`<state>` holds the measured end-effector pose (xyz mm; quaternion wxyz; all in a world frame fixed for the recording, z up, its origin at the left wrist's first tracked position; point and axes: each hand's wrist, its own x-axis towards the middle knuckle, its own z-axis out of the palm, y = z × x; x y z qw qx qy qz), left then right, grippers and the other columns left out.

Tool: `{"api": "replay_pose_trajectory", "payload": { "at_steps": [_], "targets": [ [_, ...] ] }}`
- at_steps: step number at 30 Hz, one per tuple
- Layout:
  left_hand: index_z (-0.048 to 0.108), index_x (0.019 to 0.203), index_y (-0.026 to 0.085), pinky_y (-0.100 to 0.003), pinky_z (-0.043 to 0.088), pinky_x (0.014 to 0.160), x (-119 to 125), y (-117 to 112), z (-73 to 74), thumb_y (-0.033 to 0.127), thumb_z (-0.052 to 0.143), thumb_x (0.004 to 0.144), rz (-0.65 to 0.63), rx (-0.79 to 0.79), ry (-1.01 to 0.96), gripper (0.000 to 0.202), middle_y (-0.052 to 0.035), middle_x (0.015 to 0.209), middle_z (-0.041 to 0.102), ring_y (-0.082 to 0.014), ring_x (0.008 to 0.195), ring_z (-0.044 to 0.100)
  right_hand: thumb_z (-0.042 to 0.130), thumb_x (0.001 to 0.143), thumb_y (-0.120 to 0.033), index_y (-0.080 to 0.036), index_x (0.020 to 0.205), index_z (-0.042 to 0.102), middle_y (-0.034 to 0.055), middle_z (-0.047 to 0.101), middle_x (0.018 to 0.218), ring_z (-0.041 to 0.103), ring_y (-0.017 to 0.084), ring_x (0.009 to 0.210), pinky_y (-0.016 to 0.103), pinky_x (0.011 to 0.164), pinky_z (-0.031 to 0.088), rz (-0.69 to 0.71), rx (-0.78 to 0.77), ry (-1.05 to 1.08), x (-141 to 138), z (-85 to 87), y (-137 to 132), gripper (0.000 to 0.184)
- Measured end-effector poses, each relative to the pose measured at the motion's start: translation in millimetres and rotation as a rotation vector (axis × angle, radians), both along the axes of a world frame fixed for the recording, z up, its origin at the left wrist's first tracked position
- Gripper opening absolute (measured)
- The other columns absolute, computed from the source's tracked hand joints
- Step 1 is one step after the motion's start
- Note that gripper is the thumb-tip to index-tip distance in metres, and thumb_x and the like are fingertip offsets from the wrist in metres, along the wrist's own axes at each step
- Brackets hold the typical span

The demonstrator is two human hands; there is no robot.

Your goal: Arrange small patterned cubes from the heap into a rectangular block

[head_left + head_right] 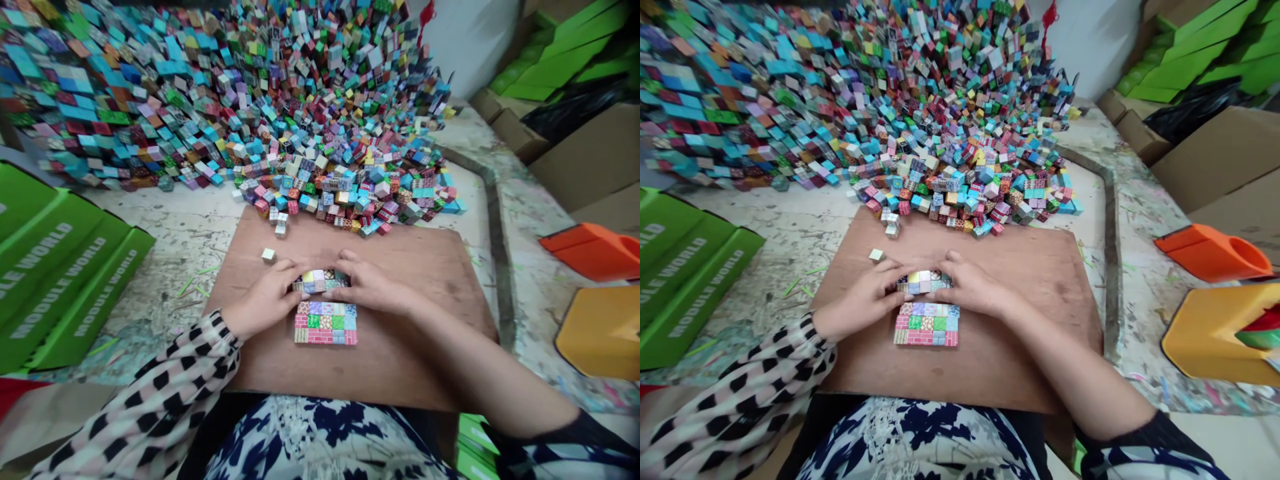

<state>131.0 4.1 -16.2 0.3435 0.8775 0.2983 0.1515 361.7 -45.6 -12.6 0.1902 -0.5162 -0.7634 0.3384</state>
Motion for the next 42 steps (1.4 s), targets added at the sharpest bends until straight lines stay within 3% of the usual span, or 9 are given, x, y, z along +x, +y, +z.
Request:
{"api": "replay_pose_trajectory", "payload": {
  "at_steps": [12, 16, 21, 24, 26, 31, 35, 38, 42],
  "targets": [
    [0.062, 0.123, 0.020, -0.039, 0.050, 0.092, 6.6, -3.8, 2.9, 0.019, 0.052, 0.090, -0.061, 0.020, 0.023, 0.035, -0.0068, 0.102, 0.061, -0.0211, 0.100, 0.059, 0.051, 0.095, -0.029, -0.018, 0.122, 0.061, 0.0071, 0.052, 0.098, 0.055, 0.020, 0.092, 0.037, 0.085, 0.046, -0.014, 0.045, 0.045, 8.1, -1.1, -24.2, 0.030],
    [0.056, 0.131, 0.020, -0.043, 0.047, 0.097, 0.1, -8.7, 6.1, 0.029, 0.048, 0.095, -0.050, 0.065, 0.054, 0.039, -0.0108, 0.116, 0.060, -0.0242, 0.110, 0.057, 0.048, 0.097, -0.041, -0.019, 0.127, 0.058, 0.0101, 0.052, 0.106, 0.056, 0.023, 0.097, 0.040, 0.090, 0.047, -0.021, -0.002, -0.024, 9.9, 10.0, -34.7, 0.038],
    [0.025, 0.151, 0.017, -0.057, 0.029, 0.113, -6.7, -20.7, 18.5, 0.074, 0.070, 0.064, -0.144, 0.111, 0.250, 0.114, -0.0205, 0.154, 0.032, -0.0392, 0.141, 0.030, 0.067, 0.068, -0.075, -0.022, 0.150, 0.032, 0.0185, 0.037, 0.146, 0.036, 0.039, 0.134, 0.056, 0.108, 0.035, -0.070, 0.078, -0.172, 10.3, 5.7, -54.5, 0.104],
    [0.016, 0.153, 0.017, -0.059, 0.021, 0.115, -6.7, -25.6, 14.8, 0.077, 0.072, 0.053, -0.185, 0.138, 0.321, 0.130, -0.0224, 0.156, 0.027, -0.0417, 0.144, 0.023, 0.071, 0.056, -0.079, -0.016, 0.156, 0.011, 0.0211, 0.016, 0.159, 0.011, 0.041, 0.146, 0.062, 0.116, 0.015, -0.011, 0.125, -0.225, 3.7, -8.4, -60.4, 0.133],
    [0.015, 0.154, 0.019, -0.060, 0.017, 0.117, -5.4, -27.1, 7.9, 0.070, 0.074, 0.058, -0.187, 0.163, 0.300, 0.124, -0.0209, 0.154, 0.033, -0.0397, 0.144, 0.027, 0.072, 0.060, -0.074, -0.014, 0.156, 0.006, 0.0204, 0.018, 0.160, 0.008, 0.039, 0.148, 0.059, 0.118, 0.011, 0.022, 0.143, -0.218, -1.0, -17.1, -60.9, 0.132],
    [0.018, 0.154, 0.019, -0.059, 0.018, 0.117, -3.3, -26.2, -3.2, 0.056, 0.073, 0.070, -0.194, 0.148, 0.216, 0.107, -0.0201, 0.149, 0.040, -0.0360, 0.141, 0.034, 0.074, 0.069, -0.062, -0.015, 0.157, 0.009, 0.0200, 0.028, 0.157, 0.022, 0.036, 0.146, 0.053, 0.117, 0.025, 0.044, 0.148, -0.161, -3.6, -24.8, -56.8, 0.119],
    [0.017, 0.155, 0.022, -0.062, 0.012, 0.117, -9.3, -29.3, -9.0, 0.066, 0.074, 0.064, -0.153, 0.051, 0.126, 0.116, -0.0195, 0.157, 0.026, -0.0396, 0.146, 0.020, 0.071, 0.064, -0.073, -0.023, 0.157, 0.014, 0.0146, 0.017, 0.161, 0.005, 0.041, 0.148, 0.063, 0.116, 0.013, 0.026, 0.138, -0.137, 2.0, -20.6, -57.8, 0.119],
    [0.015, 0.155, 0.026, -0.057, 0.010, 0.120, -13.7, -42.6, -16.7, 0.072, 0.061, 0.075, 0.031, -0.158, -0.138, 0.103, -0.0116, 0.164, 0.010, -0.0347, 0.150, 0.008, 0.049, 0.081, -0.076, -0.031, 0.156, 0.009, 0.0061, 0.001, 0.164, -0.001, 0.035, 0.149, 0.061, 0.117, 0.016, -0.129, 0.122, 0.053, 1.5, -22.0, -65.5, 0.096],
    [0.018, 0.154, 0.031, -0.045, 0.009, 0.123, -4.6, -67.3, -22.3, 0.061, 0.033, 0.096, 0.364, -0.529, -0.613, 0.067, -0.0004, 0.165, 0.010, -0.0230, 0.151, 0.007, 0.014, 0.097, -0.063, -0.031, 0.156, -0.001, 0.0024, 0.006, 0.164, 0.008, 0.025, 0.150, 0.053, 0.119, 0.021, -0.467, 0.150, 0.315, -15.3, -36.0, -76.0, 0.068]
  ]
}}
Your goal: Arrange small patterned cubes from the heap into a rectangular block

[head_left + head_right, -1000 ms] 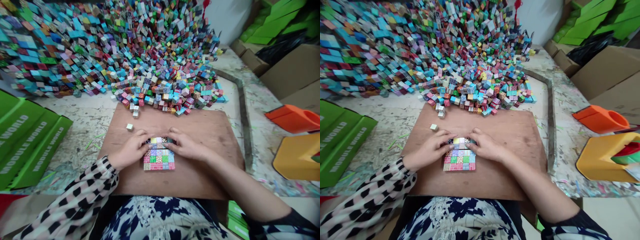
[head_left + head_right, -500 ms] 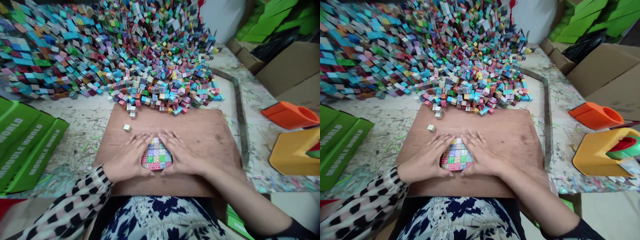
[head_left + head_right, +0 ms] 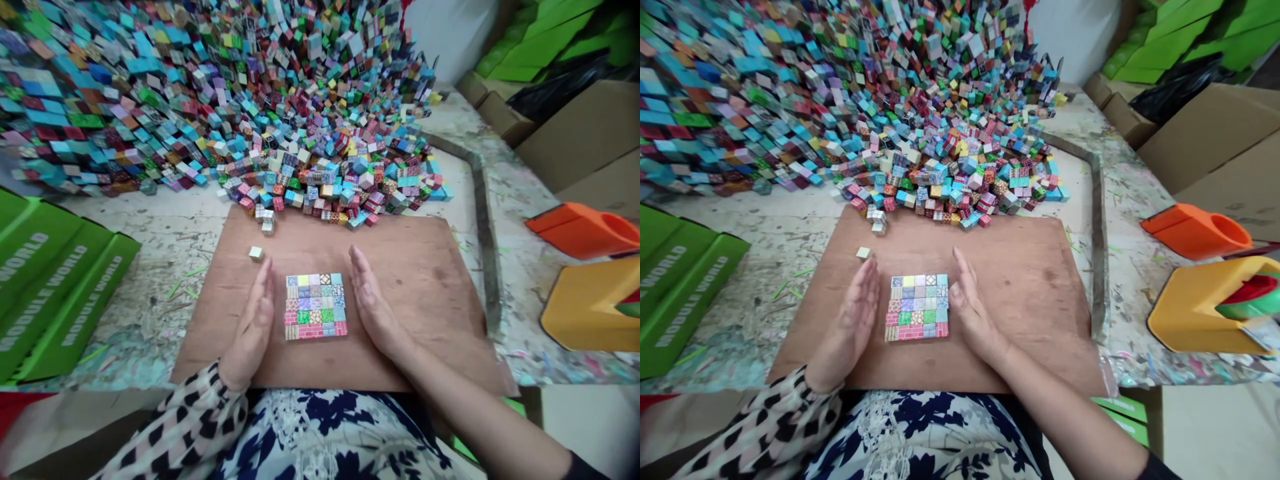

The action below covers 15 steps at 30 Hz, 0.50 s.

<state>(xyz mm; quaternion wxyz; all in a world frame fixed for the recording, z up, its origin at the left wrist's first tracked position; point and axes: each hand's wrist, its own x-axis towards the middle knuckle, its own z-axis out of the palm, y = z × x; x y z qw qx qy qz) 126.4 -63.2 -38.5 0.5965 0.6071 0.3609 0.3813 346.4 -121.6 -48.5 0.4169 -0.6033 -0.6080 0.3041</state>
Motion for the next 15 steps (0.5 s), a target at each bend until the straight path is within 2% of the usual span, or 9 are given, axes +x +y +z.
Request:
{"api": "replay_pose_trajectory", "payload": {
  "at_steps": [2, 5, 10, 15],
  "targets": [
    [0.021, 0.153, 0.031, -0.043, 0.009, 0.123, 9.2, -8.2, 0.1, 0.060, 0.028, 0.097, 0.077, -0.129, -0.103, 0.063, 0.0004, 0.164, 0.013, -0.0204, 0.150, 0.008, 0.008, 0.098, -0.060, -0.031, 0.156, -0.002, 0.0020, 0.009, 0.164, 0.010, 0.023, 0.150, 0.052, 0.119, 0.021, -0.079, -0.010, 0.076, -10.9, -6.8, -1.3, 0.065],
    [0.024, 0.152, 0.031, -0.042, 0.012, 0.123, 19.7, -13.1, 0.4, 0.061, 0.023, 0.098, 0.104, -0.217, -0.138, 0.062, -0.0002, 0.163, 0.018, -0.0198, 0.150, 0.012, 0.012, 0.098, -0.062, -0.031, 0.156, 0.003, 0.0007, 0.009, 0.164, 0.009, 0.022, 0.150, 0.052, 0.120, 0.018, -0.093, -0.036, 0.133, -22.6, -8.5, 0.6, 0.067],
    [0.027, 0.152, 0.032, -0.043, 0.013, 0.123, 21.7, -13.7, -3.6, 0.063, 0.023, 0.097, 0.090, -0.207, -0.074, 0.063, -0.0009, 0.162, 0.021, -0.0207, 0.150, 0.015, 0.021, 0.094, -0.069, -0.026, 0.156, 0.012, 0.0037, 0.012, 0.163, 0.007, 0.023, 0.150, 0.050, 0.122, 0.012, -0.075, -0.097, 0.174, -30.0, 3.9, 3.7, 0.076],
    [0.028, 0.151, 0.030, -0.045, 0.011, 0.123, 20.7, -15.5, -5.2, 0.064, 0.024, 0.096, 0.096, -0.196, -0.056, 0.065, -0.0027, 0.162, 0.022, -0.0223, 0.150, 0.014, 0.023, 0.090, -0.074, -0.026, 0.156, 0.009, 0.0056, 0.012, 0.163, 0.005, 0.024, 0.150, 0.051, 0.121, 0.012, -0.031, -0.130, 0.147, -31.1, 8.8, 4.0, 0.083]
  ]
}}
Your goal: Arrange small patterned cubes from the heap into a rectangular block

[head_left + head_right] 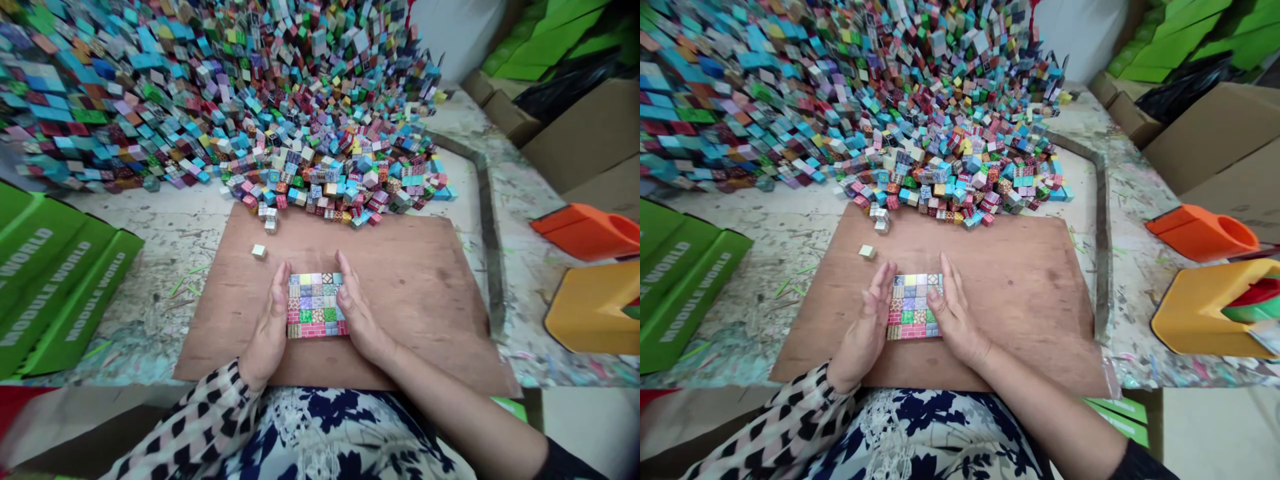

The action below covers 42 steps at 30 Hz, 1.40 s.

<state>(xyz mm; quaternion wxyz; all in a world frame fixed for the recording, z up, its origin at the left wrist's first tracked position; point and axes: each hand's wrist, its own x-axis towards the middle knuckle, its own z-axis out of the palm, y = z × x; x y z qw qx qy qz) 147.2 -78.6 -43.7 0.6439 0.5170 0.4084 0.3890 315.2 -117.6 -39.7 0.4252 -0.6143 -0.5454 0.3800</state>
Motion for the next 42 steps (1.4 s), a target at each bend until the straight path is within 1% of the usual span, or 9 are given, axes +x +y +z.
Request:
{"api": "replay_pose_trajectory", "payload": {
  "at_steps": [6, 10, 15, 20, 24, 29, 33, 37, 42],
  "targets": [
    [0.027, 0.152, 0.031, -0.046, 0.010, 0.123, 0.2, -0.5, 0.8, 0.062, 0.026, 0.097, -0.029, 0.000, -0.011, 0.063, -0.0024, 0.163, 0.019, -0.0226, 0.150, 0.011, 0.030, 0.091, -0.073, -0.026, 0.156, 0.011, 0.0057, 0.012, 0.163, 0.005, 0.022, 0.150, 0.049, 0.122, 0.011, 0.057, 0.014, -0.032, -0.7, 2.3, 0.0, 0.083],
    [0.023, 0.153, 0.030, -0.046, 0.012, 0.123, 0.4, 0.3, 0.4, 0.061, 0.026, 0.097, -0.010, 0.017, -0.001, 0.064, -0.0038, 0.163, 0.019, -0.0220, 0.150, 0.011, 0.033, 0.090, -0.072, -0.021, 0.154, 0.021, 0.0088, 0.019, 0.162, 0.011, 0.022, 0.149, 0.046, 0.122, 0.012, 0.037, 0.016, 0.016, 3.1, 0.6, 4.1, 0.083],
    [0.019, 0.154, 0.030, -0.041, 0.013, 0.123, -0.4, 0.9, 2.9, 0.057, 0.022, 0.100, 0.000, 0.029, -0.018, 0.060, -0.0032, 0.163, 0.018, -0.0175, 0.150, 0.014, 0.029, 0.092, -0.070, -0.026, 0.149, 0.036, 0.0055, 0.029, 0.159, 0.020, 0.021, 0.147, 0.046, 0.121, 0.016, -0.043, 0.059, 0.088, 14.4, -3.9, 7.3, 0.072],
    [0.019, 0.153, 0.028, -0.040, 0.021, 0.121, 1.2, 1.0, 6.8, 0.058, 0.021, 0.099, 0.026, -0.004, -0.085, 0.061, -0.0047, 0.163, 0.020, -0.0173, 0.149, 0.016, 0.027, 0.091, -0.073, -0.023, 0.154, 0.023, 0.0069, 0.019, 0.162, 0.009, 0.023, 0.150, 0.049, 0.122, 0.011, -0.019, -0.015, 0.007, 12.2, 1.9, 3.1, 0.081],
    [0.016, 0.153, 0.027, -0.041, 0.022, 0.121, 3.5, 1.5, 9.0, 0.059, 0.020, 0.099, 0.022, -0.011, -0.085, 0.064, -0.0075, 0.162, 0.021, -0.0183, 0.149, 0.018, 0.029, 0.091, -0.073, -0.023, 0.155, 0.020, 0.0073, 0.016, 0.162, 0.011, 0.023, 0.149, 0.048, 0.121, 0.012, 0.021, -0.011, 0.060, 7.2, 1.2, 3.1, 0.081],
    [0.031, 0.150, 0.026, -0.046, 0.019, 0.121, -11.4, -2.0, 12.0, 0.054, 0.032, 0.099, -0.033, 0.244, 0.288, 0.058, -0.0080, 0.159, 0.029, -0.0227, 0.147, 0.024, 0.030, 0.097, -0.061, -0.025, 0.152, 0.026, 0.0092, 0.027, 0.159, 0.022, 0.024, 0.147, 0.052, 0.119, 0.021, -0.090, 0.060, 0.010, 24.0, 0.1, -8.3, 0.066],
    [0.034, 0.148, 0.028, -0.052, 0.017, 0.121, -40.2, -10.0, 9.5, 0.042, 0.042, 0.098, -0.149, 0.570, 0.643, 0.052, -0.0066, 0.160, 0.027, -0.0249, 0.149, 0.019, 0.038, 0.099, -0.046, -0.032, 0.151, 0.028, 0.0075, 0.035, 0.154, 0.031, 0.026, 0.143, 0.054, 0.116, 0.030, -0.097, 0.177, -0.327, 50.6, -3.0, -42.8, 0.055],
    [0.031, 0.149, 0.025, -0.054, 0.024, 0.119, -58.5, -16.1, 1.8, 0.037, 0.038, 0.099, -0.079, 0.615, 0.805, 0.052, -0.0110, 0.156, 0.034, -0.0270, 0.146, 0.026, 0.042, 0.098, -0.036, -0.037, 0.154, 0.018, 0.0087, 0.034, 0.153, 0.032, 0.032, 0.141, 0.058, 0.109, 0.037, -0.093, 0.309, -0.700, 64.4, -23.2, -70.7, 0.061],
    [0.031, 0.148, 0.018, -0.054, 0.033, 0.114, -56.5, -18.0, -4.5, 0.037, 0.038, 0.099, 0.011, 0.682, 0.884, 0.053, -0.0164, 0.147, 0.045, -0.0282, 0.138, 0.040, 0.041, 0.098, -0.039, -0.032, 0.155, 0.015, 0.0121, 0.030, 0.155, 0.030, 0.036, 0.142, 0.061, 0.108, 0.036, -0.111, 0.274, -0.831, 61.9, -37.4, -71.1, 0.064]
  ]
}}
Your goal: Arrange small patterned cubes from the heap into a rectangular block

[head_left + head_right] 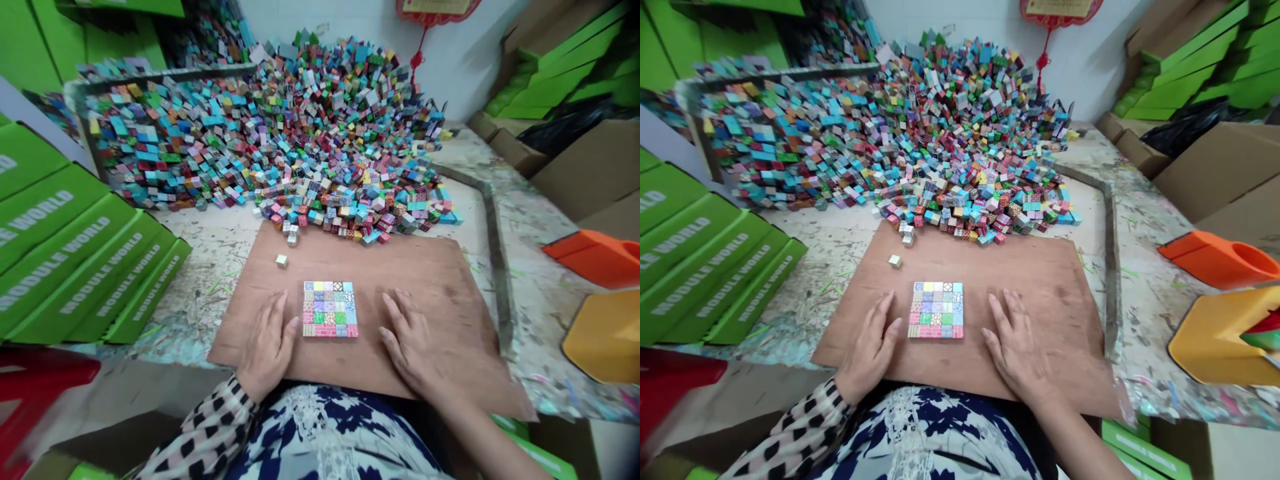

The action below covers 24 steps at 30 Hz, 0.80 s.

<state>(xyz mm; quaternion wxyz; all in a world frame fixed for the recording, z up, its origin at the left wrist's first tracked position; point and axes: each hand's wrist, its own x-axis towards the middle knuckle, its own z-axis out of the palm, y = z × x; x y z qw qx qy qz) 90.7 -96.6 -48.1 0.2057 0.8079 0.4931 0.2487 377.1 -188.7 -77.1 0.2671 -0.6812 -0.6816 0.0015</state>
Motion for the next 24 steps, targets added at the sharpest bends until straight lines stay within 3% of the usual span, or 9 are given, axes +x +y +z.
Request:
{"api": "replay_pose_trajectory", "payload": {
  "at_steps": [10, 24],
  "targets": [
    [0.040, 0.142, 0.013, -0.055, 0.035, 0.110, 6.6, -0.5, 0.2, 0.040, 0.037, 0.098, 0.067, 0.114, 0.080, 0.052, -0.0193, 0.137, 0.054, -0.0324, 0.131, 0.046, 0.036, 0.098, -0.044, -0.021, 0.147, 0.039, 0.0177, 0.044, 0.145, 0.041, 0.035, 0.134, 0.059, 0.105, 0.040, -0.073, 0.040, -0.002, 3.0, -5.7, 5.2, 0.054],
    [0.046, 0.137, 0.016, -0.055, 0.036, 0.108, 6.8, 2.4, 4.7, 0.037, 0.034, 0.098, 0.041, 0.131, 0.130, 0.047, -0.0167, 0.130, 0.059, -0.0310, 0.124, 0.052, 0.039, 0.098, -0.046, -0.024, 0.145, 0.043, 0.0151, 0.049, 0.142, 0.045, 0.034, 0.131, 0.058, 0.107, 0.039, -0.034, -0.009, 0.057, 2.5, -3.9, 6.5, 0.053]
  ]
}}
